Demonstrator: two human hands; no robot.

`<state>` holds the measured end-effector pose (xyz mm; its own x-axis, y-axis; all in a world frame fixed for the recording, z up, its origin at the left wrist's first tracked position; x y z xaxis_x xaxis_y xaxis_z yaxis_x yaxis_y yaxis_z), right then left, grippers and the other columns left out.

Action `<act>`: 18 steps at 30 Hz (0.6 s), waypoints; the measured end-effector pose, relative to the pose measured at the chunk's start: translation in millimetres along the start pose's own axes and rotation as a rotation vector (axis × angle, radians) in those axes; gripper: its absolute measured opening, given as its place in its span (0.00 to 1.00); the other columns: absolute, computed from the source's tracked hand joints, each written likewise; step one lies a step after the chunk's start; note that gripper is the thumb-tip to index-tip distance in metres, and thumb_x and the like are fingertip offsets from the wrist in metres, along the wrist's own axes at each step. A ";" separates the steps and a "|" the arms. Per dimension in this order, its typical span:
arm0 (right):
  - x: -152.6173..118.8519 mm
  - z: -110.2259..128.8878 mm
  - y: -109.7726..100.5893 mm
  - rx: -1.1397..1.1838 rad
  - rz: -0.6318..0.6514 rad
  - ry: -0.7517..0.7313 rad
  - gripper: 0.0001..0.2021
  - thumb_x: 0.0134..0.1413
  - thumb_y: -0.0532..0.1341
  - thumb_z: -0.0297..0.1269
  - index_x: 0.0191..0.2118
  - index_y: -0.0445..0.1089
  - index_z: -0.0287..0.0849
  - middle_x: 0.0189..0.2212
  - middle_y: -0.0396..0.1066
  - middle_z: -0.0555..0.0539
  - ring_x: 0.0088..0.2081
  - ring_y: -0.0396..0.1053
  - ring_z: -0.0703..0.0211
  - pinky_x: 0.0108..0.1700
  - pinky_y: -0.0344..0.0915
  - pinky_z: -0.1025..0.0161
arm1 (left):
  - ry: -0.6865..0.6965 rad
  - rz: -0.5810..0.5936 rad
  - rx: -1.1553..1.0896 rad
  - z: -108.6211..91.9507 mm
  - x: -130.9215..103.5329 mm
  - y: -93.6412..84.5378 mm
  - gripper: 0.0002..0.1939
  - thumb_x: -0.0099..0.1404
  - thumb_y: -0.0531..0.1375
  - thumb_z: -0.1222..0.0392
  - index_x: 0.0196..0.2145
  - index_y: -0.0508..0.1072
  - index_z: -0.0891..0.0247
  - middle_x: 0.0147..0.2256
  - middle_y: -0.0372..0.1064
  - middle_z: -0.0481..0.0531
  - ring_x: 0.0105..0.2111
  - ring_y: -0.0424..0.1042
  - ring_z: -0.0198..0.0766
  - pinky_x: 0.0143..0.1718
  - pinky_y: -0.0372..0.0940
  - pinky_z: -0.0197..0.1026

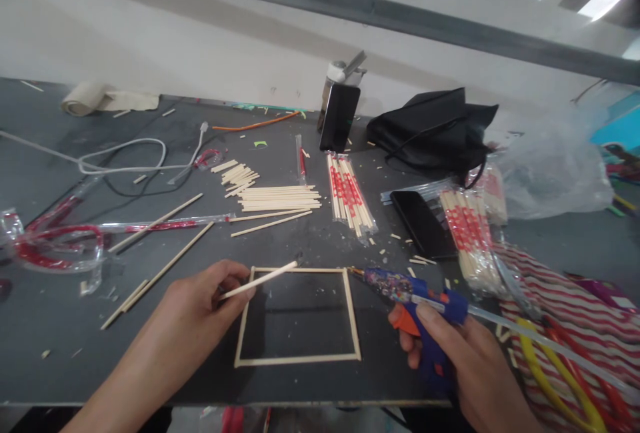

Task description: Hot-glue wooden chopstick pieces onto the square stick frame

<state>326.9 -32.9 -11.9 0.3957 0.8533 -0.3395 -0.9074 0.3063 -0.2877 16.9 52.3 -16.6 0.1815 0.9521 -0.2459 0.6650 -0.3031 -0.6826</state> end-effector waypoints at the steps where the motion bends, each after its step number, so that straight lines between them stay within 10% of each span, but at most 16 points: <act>1: 0.8 -1.8 -1.0 0.001 0.003 0.001 0.20 0.49 0.62 0.55 0.30 0.74 0.40 0.19 0.71 0.48 0.19 0.67 0.63 0.21 0.63 0.68 | -0.002 0.000 -0.002 -0.2 0.1 0.0 0.17 0.61 0.55 0.43 0.41 0.71 0.56 0.33 0.76 0.47 0.31 0.74 0.40 0.31 0.63 0.36; 18: -17.3 21.5 -14.4 0.273 -0.134 -0.120 0.14 0.44 0.66 0.48 0.26 0.75 0.40 0.23 0.75 0.43 0.20 0.70 0.57 0.19 0.69 0.64 | -0.068 -0.022 -0.070 -0.2 -1.6 -10.4 0.21 0.60 0.54 0.41 0.43 0.69 0.58 0.32 0.74 0.47 0.28 0.72 0.41 0.31 0.63 0.40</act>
<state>330.2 -43.0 17.4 0.5091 0.8365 -0.2027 -0.8594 0.5069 -0.0664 9.8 53.9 -8.9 0.1181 0.9529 -0.2794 0.7176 -0.2764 -0.6392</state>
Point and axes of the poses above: each hand's wrist, its own x-axis towards the middle knuckle, its own y-axis out of the palm, z = x × y, the point moved 6 cm from there along x, towards the middle knuckle
